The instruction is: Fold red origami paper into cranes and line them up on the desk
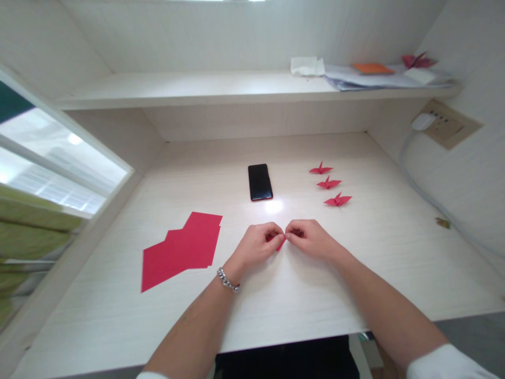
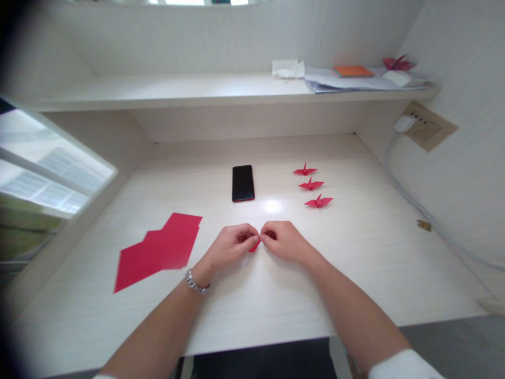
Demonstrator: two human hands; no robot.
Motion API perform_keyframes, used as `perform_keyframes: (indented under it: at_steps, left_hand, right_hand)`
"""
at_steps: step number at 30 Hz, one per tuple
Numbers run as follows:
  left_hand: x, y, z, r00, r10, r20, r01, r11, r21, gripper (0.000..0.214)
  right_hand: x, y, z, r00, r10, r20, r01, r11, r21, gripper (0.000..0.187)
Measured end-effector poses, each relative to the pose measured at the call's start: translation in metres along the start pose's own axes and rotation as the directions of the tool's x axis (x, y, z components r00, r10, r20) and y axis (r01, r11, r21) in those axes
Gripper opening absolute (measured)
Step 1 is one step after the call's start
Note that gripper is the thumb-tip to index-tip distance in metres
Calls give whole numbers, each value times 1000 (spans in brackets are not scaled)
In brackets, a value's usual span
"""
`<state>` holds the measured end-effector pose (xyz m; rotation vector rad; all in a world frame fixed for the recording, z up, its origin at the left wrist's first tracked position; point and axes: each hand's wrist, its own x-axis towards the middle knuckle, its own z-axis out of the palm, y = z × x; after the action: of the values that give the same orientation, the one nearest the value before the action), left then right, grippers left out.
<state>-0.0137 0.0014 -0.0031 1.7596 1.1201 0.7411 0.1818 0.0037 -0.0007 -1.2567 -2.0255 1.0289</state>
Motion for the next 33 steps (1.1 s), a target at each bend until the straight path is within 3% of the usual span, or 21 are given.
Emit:
perform_keyframes:
  at_steps: [4,8,13,19,24,26,29,33]
  left_hand:
    - [-1,5,-5,998,-12,57,8,998,63,16]
    - [0,4,-15,994,-57,96,54,998,32,16]
    - [3,1,-17,995,-94,-29,89,987,-136,8]
    - [4,8,3,994,-110,2,105,941,-322,21]
    - [4,2,3,993,-120,-2,106,889,-445,23]
    - [5,-3,1,997,-78,4,69,865,-498,36]
    - [5,-7,1,998,-58,-14,45,885,-464,35]
    - [6,-9,6,990,-76,-119,35,948,-315,30]
  right_hand:
    - [1,4,-4,998,21,65,-27,996,86,10]
    - [3,14,-18,995,85,55,-96,967,237,7]
    - [3,22,-30,987,144,-73,-108,926,362,8]
    - [3,14,-19,987,150,51,-158,911,382,12]
    - [8,16,-10,976,217,-2,-183,829,528,21]
    - [9,18,-8,976,215,-27,-168,833,527,22]
    - [9,19,-5,978,203,-45,-151,841,519,25]
    - [11,19,2,967,225,-121,-137,857,496,28]
